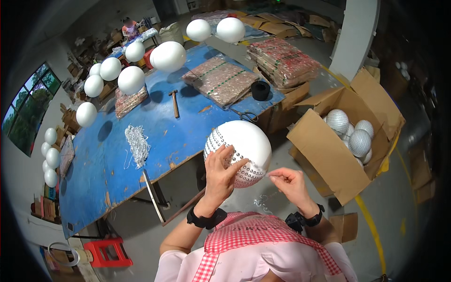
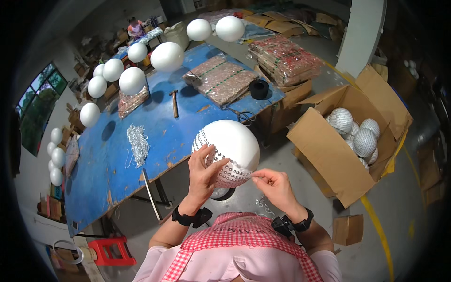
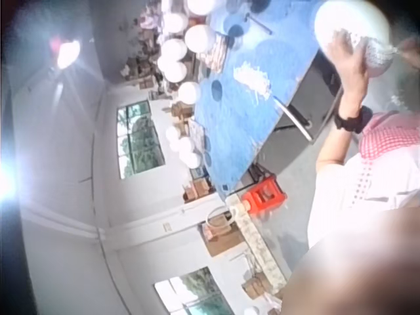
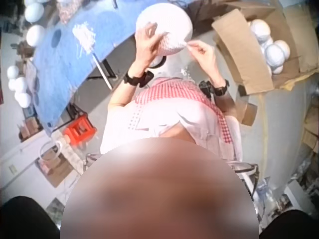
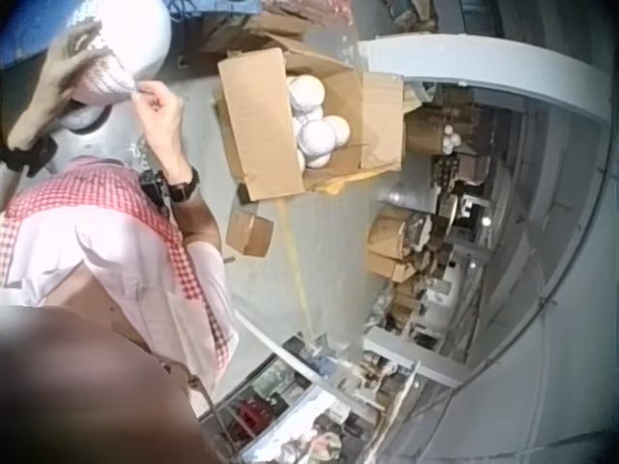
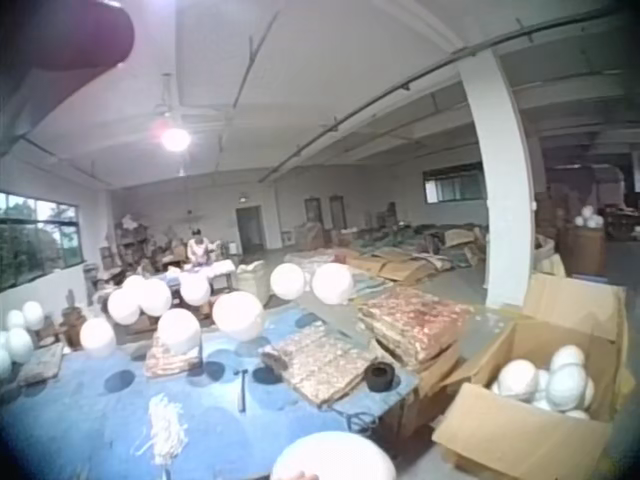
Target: The person wraps a strand of beads around a white sphere in a spiral pattern, pressing them into the surface. They then briefly move a long pole before returning to finish applying the beads to the sphere.
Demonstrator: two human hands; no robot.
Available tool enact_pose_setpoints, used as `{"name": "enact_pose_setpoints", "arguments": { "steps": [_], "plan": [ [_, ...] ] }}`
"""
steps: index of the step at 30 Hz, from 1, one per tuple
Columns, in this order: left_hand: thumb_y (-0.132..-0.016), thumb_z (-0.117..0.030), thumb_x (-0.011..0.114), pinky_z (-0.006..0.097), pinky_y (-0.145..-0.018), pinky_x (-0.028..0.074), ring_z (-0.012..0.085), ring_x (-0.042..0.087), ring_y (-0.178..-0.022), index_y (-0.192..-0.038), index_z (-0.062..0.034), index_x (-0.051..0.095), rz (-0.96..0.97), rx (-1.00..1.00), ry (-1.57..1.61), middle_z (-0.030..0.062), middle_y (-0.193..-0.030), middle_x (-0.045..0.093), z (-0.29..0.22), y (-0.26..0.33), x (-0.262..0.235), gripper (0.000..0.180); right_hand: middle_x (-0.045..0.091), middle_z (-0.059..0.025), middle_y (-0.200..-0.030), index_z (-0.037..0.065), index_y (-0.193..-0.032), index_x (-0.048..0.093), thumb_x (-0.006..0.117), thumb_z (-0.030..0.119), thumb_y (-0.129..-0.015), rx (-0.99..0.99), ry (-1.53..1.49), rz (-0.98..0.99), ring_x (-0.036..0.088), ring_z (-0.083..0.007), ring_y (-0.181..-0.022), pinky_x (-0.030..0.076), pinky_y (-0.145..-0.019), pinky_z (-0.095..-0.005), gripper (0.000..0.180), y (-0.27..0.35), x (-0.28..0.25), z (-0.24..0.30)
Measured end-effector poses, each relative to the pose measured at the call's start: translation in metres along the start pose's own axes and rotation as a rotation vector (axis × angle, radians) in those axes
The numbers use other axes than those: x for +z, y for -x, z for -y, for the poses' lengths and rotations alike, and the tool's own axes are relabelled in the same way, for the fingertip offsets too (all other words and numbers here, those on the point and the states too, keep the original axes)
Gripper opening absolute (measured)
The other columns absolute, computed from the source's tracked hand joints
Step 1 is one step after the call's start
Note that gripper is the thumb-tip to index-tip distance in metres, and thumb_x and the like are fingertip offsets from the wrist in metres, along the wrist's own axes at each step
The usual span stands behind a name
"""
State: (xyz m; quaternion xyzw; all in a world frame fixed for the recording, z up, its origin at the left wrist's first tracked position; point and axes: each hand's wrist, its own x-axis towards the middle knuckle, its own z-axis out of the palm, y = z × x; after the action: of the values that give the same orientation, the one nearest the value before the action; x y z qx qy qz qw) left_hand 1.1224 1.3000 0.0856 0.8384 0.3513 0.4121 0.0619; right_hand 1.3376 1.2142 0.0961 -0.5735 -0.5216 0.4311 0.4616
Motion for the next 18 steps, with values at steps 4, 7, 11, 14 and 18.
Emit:
{"name": "enact_pose_setpoints", "arguments": {
  "steps": [4,7,11,14,18],
  "plan": [
    [-0.069,0.003,0.064,0.049,-0.104,0.029,0.0335,0.046,-0.123,-0.109,-0.0234,0.07,0.011,0.002,0.007,0.012,-0.127,0.053,0.001,-0.001,0.001,0.048,0.061,-0.0021,-0.063,0.003,-0.094,0.071,0.065,0.005,-0.083,-0.113,0.1,-0.069,0.049,-0.0048,-0.051,0.038,-0.048,-0.0245,0.012,0.011,0.003,0.008],
    [-0.068,0.003,0.065,0.048,-0.104,0.029,0.033,0.047,-0.122,-0.108,-0.0241,0.07,-0.017,-0.01,0.054,0.0113,-0.126,0.054,0.005,-0.002,0.002,0.048,0.058,-0.0052,-0.062,0.007,-0.094,0.072,0.066,0.003,-0.078,-0.377,0.295,-0.155,0.053,-0.0134,-0.05,0.039,-0.047,-0.028,0.017,0.01,0.004,0.009],
    [-0.068,0.003,0.066,0.048,-0.102,0.03,0.0326,0.047,-0.121,-0.107,-0.0246,0.071,-0.001,0.01,0.062,0.0111,-0.124,0.055,0.01,-0.003,0.001,0.048,0.054,-0.0032,-0.064,0.015,-0.094,0.074,0.068,0.004,-0.07,-0.544,0.641,-0.271,0.056,-0.0208,-0.057,0.042,-0.05,-0.0321,0.027,0.006,0.003,0.002],
    [-0.069,0.004,0.065,0.047,-0.102,0.03,0.0328,0.047,-0.121,-0.107,-0.0248,0.071,0.004,0.026,0.069,0.0114,-0.123,0.055,0.011,-0.003,0.0,0.048,0.055,-0.0013,-0.067,0.018,-0.096,0.074,0.068,0.004,-0.069,-0.565,0.679,-0.297,0.057,-0.0202,-0.059,0.043,-0.051,-0.0328,0.031,0.002,0.006,-0.007],
    [-0.071,0.005,0.063,0.047,-0.101,0.031,0.0339,0.047,-0.121,-0.106,-0.0239,0.071,0.02,0.017,0.098,0.0121,-0.124,0.055,0.016,-0.007,-0.001,0.046,0.057,-0.0007,-0.072,0.02,-0.104,0.072,0.069,0.004,-0.069,-0.626,0.839,-0.321,0.057,-0.0196,-0.061,0.043,-0.051,-0.0322,0.039,-0.003,0.011,-0.019]
  ]
}}
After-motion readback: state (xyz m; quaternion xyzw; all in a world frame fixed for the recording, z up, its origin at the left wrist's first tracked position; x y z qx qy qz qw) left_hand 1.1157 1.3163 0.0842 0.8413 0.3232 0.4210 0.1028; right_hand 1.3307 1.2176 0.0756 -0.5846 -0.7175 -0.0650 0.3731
